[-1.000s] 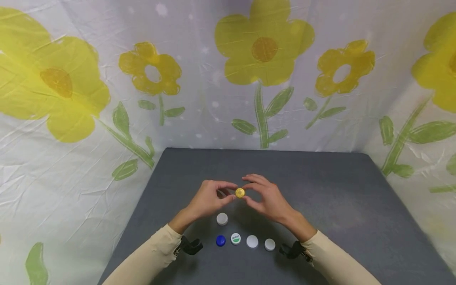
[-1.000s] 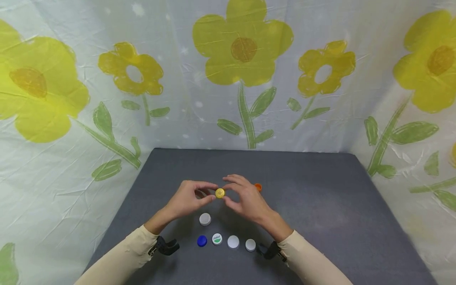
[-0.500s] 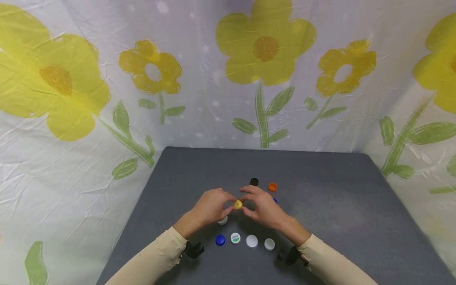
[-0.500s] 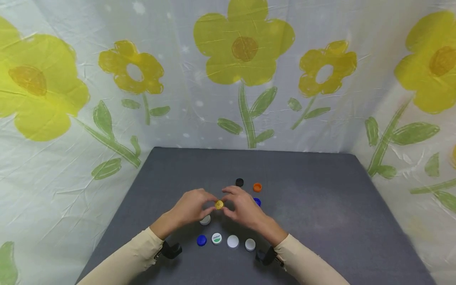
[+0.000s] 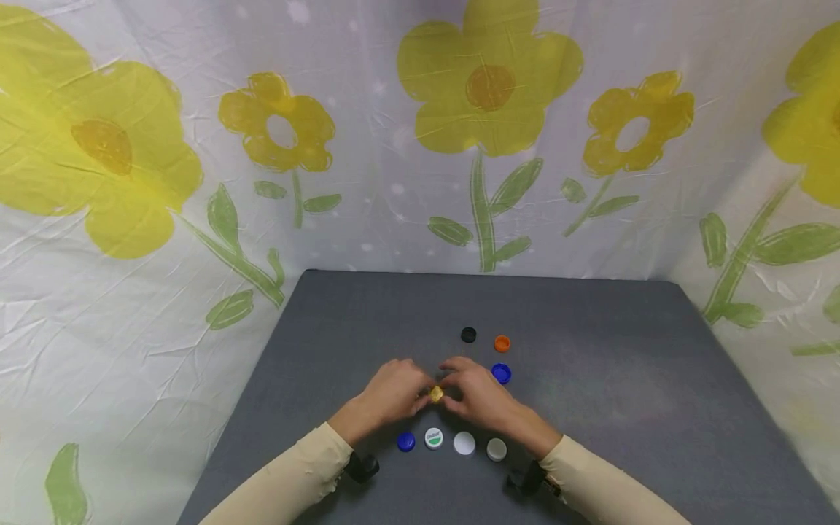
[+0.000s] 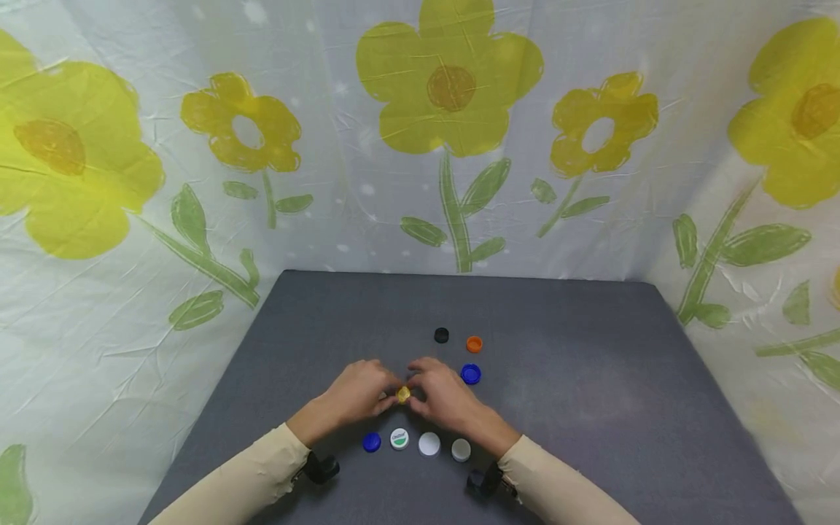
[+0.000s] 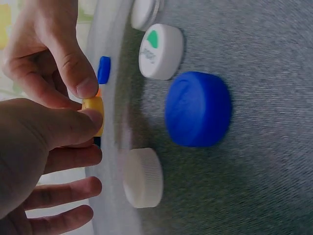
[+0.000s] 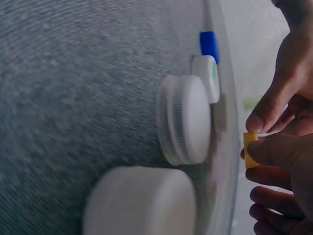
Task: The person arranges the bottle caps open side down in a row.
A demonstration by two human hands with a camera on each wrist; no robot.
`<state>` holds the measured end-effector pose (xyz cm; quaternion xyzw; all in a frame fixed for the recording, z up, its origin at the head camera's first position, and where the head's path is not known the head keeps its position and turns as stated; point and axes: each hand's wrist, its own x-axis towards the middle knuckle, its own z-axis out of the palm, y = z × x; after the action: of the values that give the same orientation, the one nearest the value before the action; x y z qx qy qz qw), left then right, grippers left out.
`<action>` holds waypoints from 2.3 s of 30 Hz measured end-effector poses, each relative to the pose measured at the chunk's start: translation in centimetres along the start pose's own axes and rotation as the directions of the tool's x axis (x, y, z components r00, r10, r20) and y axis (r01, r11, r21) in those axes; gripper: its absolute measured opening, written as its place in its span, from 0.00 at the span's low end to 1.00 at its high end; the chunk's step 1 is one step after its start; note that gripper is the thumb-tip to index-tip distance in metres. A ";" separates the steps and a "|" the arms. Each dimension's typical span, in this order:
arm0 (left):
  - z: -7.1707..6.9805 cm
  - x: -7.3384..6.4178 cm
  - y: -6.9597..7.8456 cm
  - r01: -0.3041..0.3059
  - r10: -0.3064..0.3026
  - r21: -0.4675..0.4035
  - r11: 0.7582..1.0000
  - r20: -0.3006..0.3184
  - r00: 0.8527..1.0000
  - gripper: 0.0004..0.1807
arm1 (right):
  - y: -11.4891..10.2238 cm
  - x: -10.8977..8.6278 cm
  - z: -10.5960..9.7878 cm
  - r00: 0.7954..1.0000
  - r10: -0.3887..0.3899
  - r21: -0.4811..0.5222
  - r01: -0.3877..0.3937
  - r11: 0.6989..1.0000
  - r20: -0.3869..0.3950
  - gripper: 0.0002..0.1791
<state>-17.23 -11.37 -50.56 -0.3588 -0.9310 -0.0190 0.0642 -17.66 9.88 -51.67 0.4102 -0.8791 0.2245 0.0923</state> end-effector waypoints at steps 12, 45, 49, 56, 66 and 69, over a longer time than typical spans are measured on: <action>0.9 0.0 0.7 -0.003 0.004 0.096 0.995 -0.014 1.000 0.10 | 0.0 -0.2 1.3 0.999 0.033 0.011 -0.033 0.999 0.034 0.08; -2.0 6.8 0.4 0.033 -0.032 0.079 0.996 -0.019 0.999 0.17 | 5.1 -1.0 -7.1 0.959 0.275 -0.110 -0.281 0.953 -0.072 0.17; -1.3 8.3 1.4 0.016 -0.016 0.084 0.996 -0.003 1.000 0.20 | 6.1 -1.7 -7.7 0.950 0.306 -0.126 -0.310 0.942 -0.057 0.16; 0.3 10.5 3.1 -0.008 0.006 0.110 0.994 0.021 1.000 0.17 | 7.6 -3.1 -7.5 0.937 0.350 -0.136 -0.348 0.928 -0.007 0.19; 2.3 12.6 4.5 0.028 -0.037 0.085 0.996 0.114 0.993 0.19 | 8.9 -4.6 -5.0 0.936 0.349 -0.098 -0.345 0.933 0.030 0.22; 2.6 13.0 4.8 0.029 -0.039 0.080 0.996 0.124 0.991 0.18 | 9.0 -5.0 -4.5 0.939 0.344 -0.088 -0.341 0.936 0.021 0.19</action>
<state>-23.80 1.03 -51.46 -0.3404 -0.9393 0.0389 0.0191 -21.44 20.43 -52.30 0.2510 -0.9471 0.1932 0.0527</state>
